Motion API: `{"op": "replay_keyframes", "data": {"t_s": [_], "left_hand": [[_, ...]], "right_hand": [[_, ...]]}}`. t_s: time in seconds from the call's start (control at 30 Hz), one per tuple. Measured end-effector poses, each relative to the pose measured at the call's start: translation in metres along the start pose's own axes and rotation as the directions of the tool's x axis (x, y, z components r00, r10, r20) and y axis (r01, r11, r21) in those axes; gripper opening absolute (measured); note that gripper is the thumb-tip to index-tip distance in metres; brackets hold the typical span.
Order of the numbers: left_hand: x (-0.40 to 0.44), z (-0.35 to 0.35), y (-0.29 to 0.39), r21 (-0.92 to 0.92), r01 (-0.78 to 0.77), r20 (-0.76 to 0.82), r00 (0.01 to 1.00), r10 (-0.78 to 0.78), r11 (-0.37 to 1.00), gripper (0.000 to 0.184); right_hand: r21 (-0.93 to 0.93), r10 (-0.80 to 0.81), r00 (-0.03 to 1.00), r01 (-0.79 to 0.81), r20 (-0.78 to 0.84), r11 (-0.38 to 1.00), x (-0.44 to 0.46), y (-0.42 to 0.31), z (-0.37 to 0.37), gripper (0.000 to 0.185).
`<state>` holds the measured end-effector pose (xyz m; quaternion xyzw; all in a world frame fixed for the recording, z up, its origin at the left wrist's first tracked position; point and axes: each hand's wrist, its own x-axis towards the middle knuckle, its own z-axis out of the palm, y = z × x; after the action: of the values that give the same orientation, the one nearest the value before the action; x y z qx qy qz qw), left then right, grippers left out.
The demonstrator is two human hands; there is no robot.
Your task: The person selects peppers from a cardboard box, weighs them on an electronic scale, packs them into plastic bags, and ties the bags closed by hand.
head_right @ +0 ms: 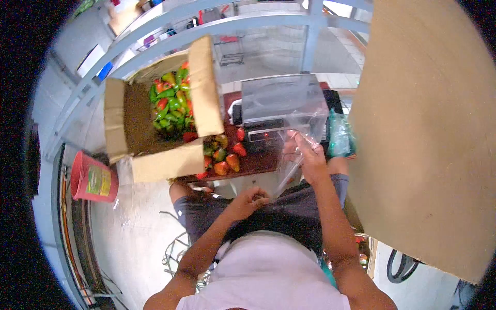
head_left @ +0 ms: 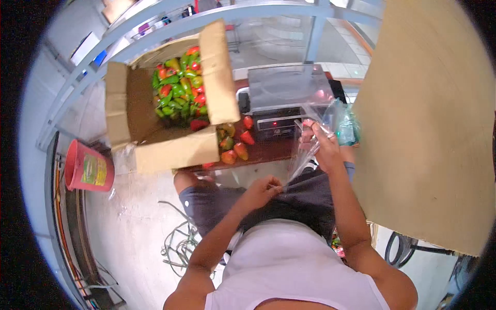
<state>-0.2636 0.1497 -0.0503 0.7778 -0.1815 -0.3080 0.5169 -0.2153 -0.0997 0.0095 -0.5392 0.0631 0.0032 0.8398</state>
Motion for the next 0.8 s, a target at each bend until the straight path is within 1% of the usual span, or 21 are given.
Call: {"op": "replay_keyframes", "data": {"t_s": [0.03, 0.07, 0.1, 0.13, 0.17, 0.2, 0.23, 0.27, 0.3, 0.33, 0.4, 0.43, 0.47, 0.5, 0.53, 0.6, 0.63, 0.67, 0.73, 0.77, 0.8], "left_hand": [[-0.011, -0.005, 0.002, 0.011, -0.05, -0.156, 0.986, 0.051, 0.999, 0.019], [-0.017, -0.015, 0.014, 0.032, -0.103, -0.308, 0.945, 0.107, 0.994, 0.017], [-0.02, -0.026, 0.027, 0.061, -0.152, -0.449, 0.878, 0.163, 0.986, 0.017], [-0.023, -0.038, 0.042, -0.01, -0.293, -0.539, 0.807, 0.241, 0.956, 0.019], [-0.025, -0.051, 0.059, -0.063, -0.431, -0.628, 0.718, 0.3, 0.9, 0.022], [-0.025, -0.059, 0.077, -0.155, -0.558, -0.684, 0.657, 0.319, 0.815, 0.026], [-0.018, -0.077, 0.084, -0.094, -0.53, -0.658, 0.668, 0.347, 0.843, 0.03], [-0.014, -0.091, 0.098, -0.252, -0.492, -0.601, 0.754, 0.264, 0.834, 0.031], [-0.012, -0.1, 0.118, -0.404, -0.435, -0.522, 0.832, 0.188, 0.805, 0.031], [-0.01, -0.105, 0.129, -0.545, -0.36, -0.421, 0.899, 0.124, 0.757, 0.032], [0.004, -0.109, 0.121, -0.474, -0.27, -0.179, 0.961, 0.209, 0.838, 0.032], [0.01, -0.108, 0.117, -0.427, -0.228, -0.04, 0.972, 0.234, 0.875, 0.032], [0.012, -0.105, 0.115, -0.405, -0.274, -0.076, 0.961, 0.266, 0.873, 0.032], [0.01, -0.102, 0.112, -0.381, -0.313, -0.108, 0.949, 0.295, 0.87, 0.031], [0.009, -0.099, 0.108, -0.356, -0.352, -0.139, 0.936, 0.323, 0.866, 0.03], [0.004, -0.102, 0.103, -0.453, -0.431, -0.384, 0.884, 0.266, 0.781, 0.026], [0.004, -0.098, 0.103, -0.499, -0.51, -0.537, 0.817, 0.212, 0.701, 0.026], [0.006, -0.092, 0.102, -0.519, -0.594, -0.672, 0.728, 0.137, 0.615, 0.025], [0.004, -0.057, 0.095, -0.422, -0.601, -0.558, 0.762, 0.329, 0.679, 0.026], [0.0, -0.043, 0.087, -0.367, -0.61, -0.485, 0.77, 0.415, 0.702, 0.027], [-0.007, -0.038, 0.078, -0.355, -0.529, -0.325, 0.843, 0.428, 0.771, 0.032]], "right_hand": [[0.01, 0.004, 0.997, -0.005, 0.075, 1.0, -0.005, 0.001, 0.004, 0.036], [-0.112, -0.002, 0.985, 0.021, 0.172, 0.993, -0.011, -0.002, 0.008, 0.034], [-0.229, 0.001, 0.964, 0.062, 0.267, 0.971, -0.02, -0.009, 0.011, 0.031], [-0.336, 0.015, 0.934, 0.113, 0.357, 0.935, -0.029, -0.014, 0.015, 0.029], [-0.323, 0.011, 0.893, 0.152, 0.45, 0.934, -0.037, -0.019, 0.021, 0.022], [-0.406, 0.076, 0.874, 0.144, 0.479, 0.903, -0.043, -0.027, 0.027, 0.022], [-0.485, 0.143, 0.853, 0.14, 0.501, 0.863, -0.048, -0.038, 0.032, 0.022], [-0.561, 0.208, 0.832, 0.143, 0.515, 0.815, -0.051, -0.048, 0.037, 0.021], [-0.559, 0.207, 0.82, 0.158, 0.533, 0.814, -0.053, -0.055, 0.043, 0.019], [-0.56, 0.177, 0.789, 0.24, 0.589, 0.793, -0.05, -0.056, 0.043, 0.019], [-0.548, 0.122, 0.718, 0.399, 0.686, 0.735, -0.044, -0.062, 0.037, 0.019], [-0.535, 0.136, 0.738, 0.336, 0.661, 0.775, -0.042, -0.064, 0.032, 0.019], [-0.517, 0.152, 0.759, 0.268, 0.633, 0.813, -0.04, -0.064, 0.027, 0.019], [-0.493, 0.171, 0.779, 0.195, 0.603, 0.848, -0.041, -0.062, 0.023, 0.02], [-0.425, 0.183, 0.793, 0.103, 0.581, 0.899, -0.042, -0.059, 0.021, 0.02], [-0.264, 0.209, 0.812, -0.071, 0.545, 0.962, -0.042, -0.054, 0.02, 0.021], [-0.282, 0.221, 0.81, -0.072, 0.544, 0.957, -0.043, -0.053, 0.019, 0.024], [-0.111, 0.13, 0.857, -0.086, 0.499, 0.99, -0.042, -0.045, 0.019, 0.025], [0.236, -0.022, 0.933, -0.068, 0.358, 0.969, -0.042, -0.021, 0.025, 0.03], [0.451, -0.04, 0.951, -0.108, 0.305, 0.886, -0.047, -0.03, 0.044, 0.027], [0.515, -0.055, 0.974, -0.068, 0.22, 0.855, -0.044, -0.03, 0.045, 0.027]]}}
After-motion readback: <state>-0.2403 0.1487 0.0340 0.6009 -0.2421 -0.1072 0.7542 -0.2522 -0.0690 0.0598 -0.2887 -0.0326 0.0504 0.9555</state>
